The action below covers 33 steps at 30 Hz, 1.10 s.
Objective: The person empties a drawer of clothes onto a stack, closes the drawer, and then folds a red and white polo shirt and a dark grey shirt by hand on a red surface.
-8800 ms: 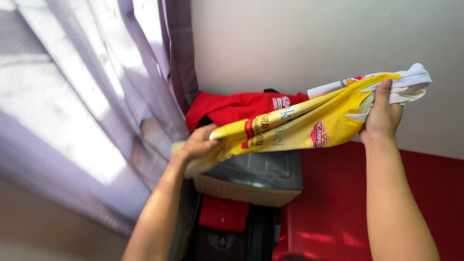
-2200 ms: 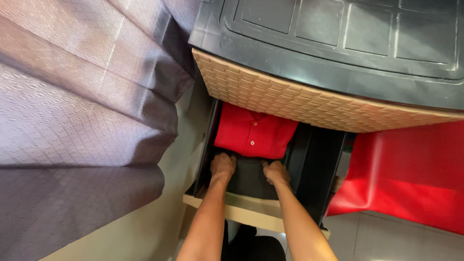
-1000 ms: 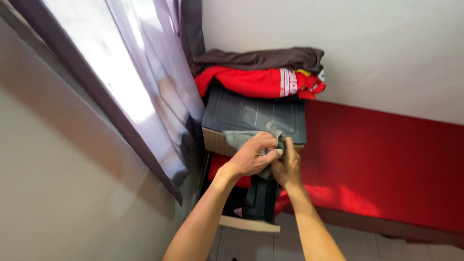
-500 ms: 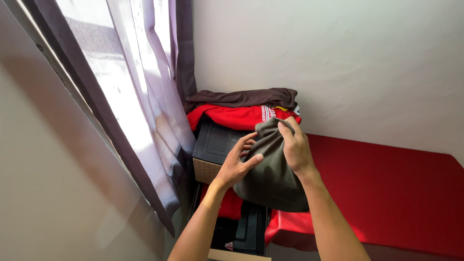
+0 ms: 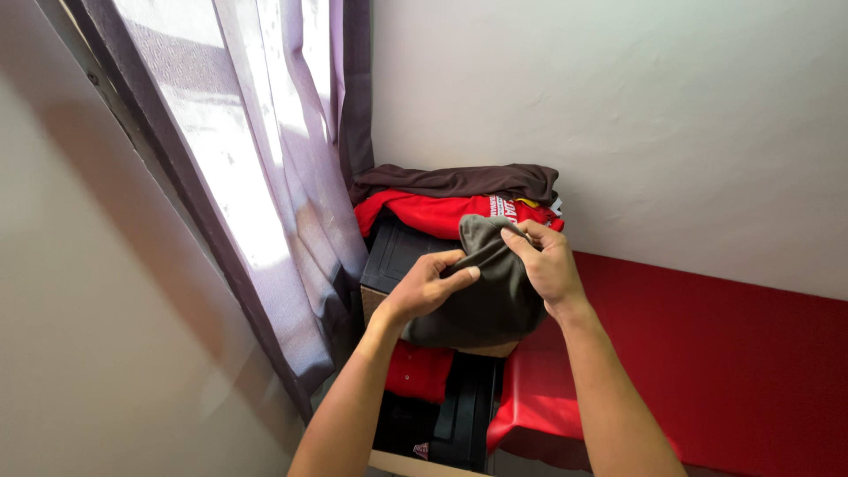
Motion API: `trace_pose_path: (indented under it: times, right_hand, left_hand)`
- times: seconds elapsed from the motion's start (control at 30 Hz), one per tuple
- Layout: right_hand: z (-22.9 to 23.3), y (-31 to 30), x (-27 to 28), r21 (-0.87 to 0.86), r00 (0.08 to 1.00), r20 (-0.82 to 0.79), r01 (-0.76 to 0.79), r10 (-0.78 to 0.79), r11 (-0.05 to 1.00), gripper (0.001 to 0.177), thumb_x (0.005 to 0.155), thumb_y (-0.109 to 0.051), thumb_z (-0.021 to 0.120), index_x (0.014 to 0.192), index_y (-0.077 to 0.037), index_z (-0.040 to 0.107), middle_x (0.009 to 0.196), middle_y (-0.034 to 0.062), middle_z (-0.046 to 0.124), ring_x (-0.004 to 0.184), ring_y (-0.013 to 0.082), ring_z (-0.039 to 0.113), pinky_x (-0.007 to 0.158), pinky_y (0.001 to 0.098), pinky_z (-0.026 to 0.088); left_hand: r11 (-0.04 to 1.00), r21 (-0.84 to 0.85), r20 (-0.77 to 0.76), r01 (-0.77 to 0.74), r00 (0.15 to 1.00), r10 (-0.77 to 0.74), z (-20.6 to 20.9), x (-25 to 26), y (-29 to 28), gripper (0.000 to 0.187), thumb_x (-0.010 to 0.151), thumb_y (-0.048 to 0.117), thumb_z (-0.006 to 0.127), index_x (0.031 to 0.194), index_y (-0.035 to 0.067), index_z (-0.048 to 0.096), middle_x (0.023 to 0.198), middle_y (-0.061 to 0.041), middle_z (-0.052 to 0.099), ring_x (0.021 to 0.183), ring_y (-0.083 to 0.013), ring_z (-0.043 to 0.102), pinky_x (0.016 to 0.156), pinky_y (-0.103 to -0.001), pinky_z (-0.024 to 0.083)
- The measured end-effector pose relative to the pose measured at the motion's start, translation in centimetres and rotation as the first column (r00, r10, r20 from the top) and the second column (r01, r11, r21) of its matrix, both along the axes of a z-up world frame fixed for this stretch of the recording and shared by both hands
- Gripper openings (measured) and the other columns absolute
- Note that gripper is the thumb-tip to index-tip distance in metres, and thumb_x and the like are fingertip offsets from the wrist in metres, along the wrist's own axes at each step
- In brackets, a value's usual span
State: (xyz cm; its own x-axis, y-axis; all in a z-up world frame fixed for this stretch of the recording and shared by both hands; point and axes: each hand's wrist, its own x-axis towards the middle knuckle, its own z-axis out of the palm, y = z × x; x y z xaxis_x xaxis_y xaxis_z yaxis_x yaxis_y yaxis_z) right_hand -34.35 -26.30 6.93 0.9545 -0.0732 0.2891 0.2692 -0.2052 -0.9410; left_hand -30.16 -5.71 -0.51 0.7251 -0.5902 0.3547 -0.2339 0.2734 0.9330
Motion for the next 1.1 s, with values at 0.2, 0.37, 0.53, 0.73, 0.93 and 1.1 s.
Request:
trace_pose_path:
  times: [0.2, 0.37, 0.53, 0.73, 0.93, 1.1]
  right_hand:
    - [-0.4, 0.0, 2.4, 0.012, 0.993, 0.111, -0.034, 0.033, 0.999, 0.011, 0.1, -0.013, 0.07, 0.097, -0.006, 0.077, 0.083, -0.0071, 0.067, 0.079, 0.0017, 0.056, 0.075, 0.0205, 0.045]
    - [0.5, -0.5, 5.6, 0.229, 0.982, 0.191, -0.054, 0.009, 0.972, 0.013, 0.104, -0.018, 0.063, 0.098, -0.011, 0.072, 0.089, -0.0083, 0.067, 0.085, 0.0024, 0.057, 0.081, 0.0212, 0.046]
    - [1.6, -1.1, 10.9, 0.214, 0.95, 0.311, -0.033, -0.037, 0.976, 0.02, 0.112, -0.021, 0.057, 0.097, -0.012, 0.066, 0.095, -0.01, 0.058, 0.091, 0.0026, 0.048, 0.088, 0.0213, 0.043]
    - [2.9, -0.8, 19.4, 0.202, 0.935, 0.349, -0.145, 0.067, 0.969, 0.024, 0.115, -0.027, 0.052, 0.1, -0.012, 0.063, 0.095, -0.0086, 0.058, 0.09, 0.0032, 0.049, 0.086, 0.0234, 0.045]
    - [4.5, -1.5, 28.9, 0.207, 0.92, 0.384, -0.172, 0.082, 0.963, 0.029, 0.113, -0.033, 0.05, 0.111, -0.01, 0.066, 0.107, -0.0034, 0.068, 0.098, 0.0068, 0.061, 0.092, 0.0266, 0.051]
    - [6.0, -3.0, 35.4, 0.159, 0.847, 0.511, -0.258, 0.144, 0.953, 0.028, 0.116, -0.032, 0.05, 0.121, -0.009, 0.065, 0.12, -0.002, 0.068, 0.113, 0.0109, 0.061, 0.107, 0.0318, 0.05]
  left_hand:
    - [0.991, 0.077, -0.143, 0.11, 0.985, -0.098, -0.9, 1.0, -0.1, 0.041, 0.1, 0.032, 0.073, 0.123, 0.0, 0.064, 0.109, -0.007, 0.064, 0.101, -0.0137, 0.056, 0.09, -0.03, 0.047]
    - [0.921, 0.295, -0.23, 0.255, 0.954, -0.191, -4.4, 3.4, 0.0, 0.066, 0.092, 0.038, 0.073, 0.146, 0.004, 0.055, 0.143, -0.013, 0.064, 0.135, -0.0195, 0.055, 0.113, -0.032, 0.038]
    - [0.832, -0.508, -0.709, 0.224, 0.439, -0.551, -7.7, 7.1, -2.1, 0.085, 0.097, 0.061, 0.057, 0.156, 0.001, 0.044, 0.147, -0.019, 0.055, 0.132, -0.0331, 0.051, 0.113, -0.047, 0.038]
    - [0.967, 0.051, -0.243, 0.249, 0.943, -0.229, -4.6, 16.4, -4.9, 0.072, 0.098, 0.046, 0.058, 0.157, 0.009, 0.04, 0.141, -0.007, 0.06, 0.124, -0.0197, 0.059, 0.097, -0.04, 0.051]
    - [0.993, -0.057, -0.265, 0.107, 0.957, -0.119, -3.2, 25.4, -7.7, 0.101, 0.091, 0.049, 0.07, 0.162, -0.003, 0.021, 0.131, -0.02, 0.062, 0.119, -0.0229, 0.061, 0.099, -0.039, 0.052]
    - [0.868, -0.068, 0.583, -0.491, 0.687, 0.434, -3.4, 33.6, -9.6, 0.112, 0.104, 0.035, 0.082, 0.163, -0.012, 0.0, 0.152, -0.038, 0.039, 0.141, -0.039, 0.041, 0.114, -0.045, 0.04]
